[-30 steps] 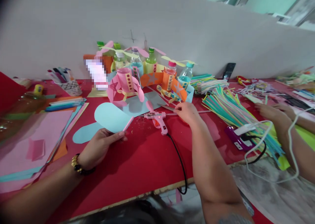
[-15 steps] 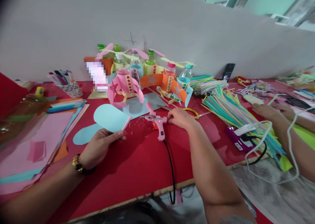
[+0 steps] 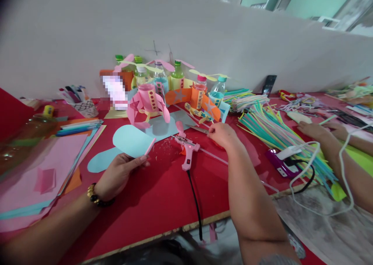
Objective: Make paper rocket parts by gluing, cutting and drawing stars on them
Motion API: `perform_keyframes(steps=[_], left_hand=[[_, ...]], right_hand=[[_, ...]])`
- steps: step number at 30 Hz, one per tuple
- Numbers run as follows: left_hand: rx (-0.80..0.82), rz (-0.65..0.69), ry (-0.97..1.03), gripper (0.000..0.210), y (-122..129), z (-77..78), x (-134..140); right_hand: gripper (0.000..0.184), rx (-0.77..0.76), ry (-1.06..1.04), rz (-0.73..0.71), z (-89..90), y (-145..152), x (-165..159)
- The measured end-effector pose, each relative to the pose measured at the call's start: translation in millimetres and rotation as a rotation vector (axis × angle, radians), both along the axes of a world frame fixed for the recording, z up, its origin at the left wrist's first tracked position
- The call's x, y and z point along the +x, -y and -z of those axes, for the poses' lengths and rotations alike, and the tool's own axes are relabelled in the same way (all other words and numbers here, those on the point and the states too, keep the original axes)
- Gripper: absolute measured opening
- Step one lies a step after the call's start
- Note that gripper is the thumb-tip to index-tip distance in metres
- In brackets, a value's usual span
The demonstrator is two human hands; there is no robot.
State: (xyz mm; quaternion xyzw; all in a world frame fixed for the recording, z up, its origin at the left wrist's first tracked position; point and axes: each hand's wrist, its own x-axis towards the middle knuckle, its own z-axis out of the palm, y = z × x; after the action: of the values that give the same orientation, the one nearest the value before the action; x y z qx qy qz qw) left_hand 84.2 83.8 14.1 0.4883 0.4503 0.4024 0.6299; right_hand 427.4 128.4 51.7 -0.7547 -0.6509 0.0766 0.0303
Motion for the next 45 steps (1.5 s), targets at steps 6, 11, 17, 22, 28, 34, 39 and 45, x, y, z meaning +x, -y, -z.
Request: perform_keyframes(steps=[6, 11, 17, 22, 28, 34, 39, 45], left_hand=[[-0.003, -0.015, 0.013, 0.025, -1, 1.2, -1], [-0.015, -0.006, 0.029, 0.025, -1, 1.1, -2], [-0.014, -0.026, 0.077, 0.024, -2, 1.7, -3], [0.031, -0.074, 0.131, 0.023, -1, -2.3, -3], [0.062, -0.144, 0.159, 0.024, -1, -5.7, -6], [0.089, -0.169, 0.173, 0.023, -2, -5.9, -10], [0.076, -0.166, 0.168, 0.022, 1, -6.1, -10], [0.077, -0.163, 0.175, 0.022, 1, -6.3, -9]], right_hand=[[0.027, -0.034, 0.126, 0.142, 23.2, -10, 23], [0.031, -0.05, 0.133, 0.126, 32.5, -13, 28], [0.039, 0.01, 0.07, 0.075, 30.2, -10, 37], [0.028, 0.12, -0.043, 0.027, 21.3, -6, 39], [0.04, 0.339, -0.499, -0.238, -2.5, 11, -16], [0.04, 0.278, -0.383, -0.529, -7.3, 25, -66], [0.034, 0.272, -0.32, -0.628, -3.9, 24, -69], [0.035, 0.232, -0.337, -0.626, -8.6, 29, -71]])
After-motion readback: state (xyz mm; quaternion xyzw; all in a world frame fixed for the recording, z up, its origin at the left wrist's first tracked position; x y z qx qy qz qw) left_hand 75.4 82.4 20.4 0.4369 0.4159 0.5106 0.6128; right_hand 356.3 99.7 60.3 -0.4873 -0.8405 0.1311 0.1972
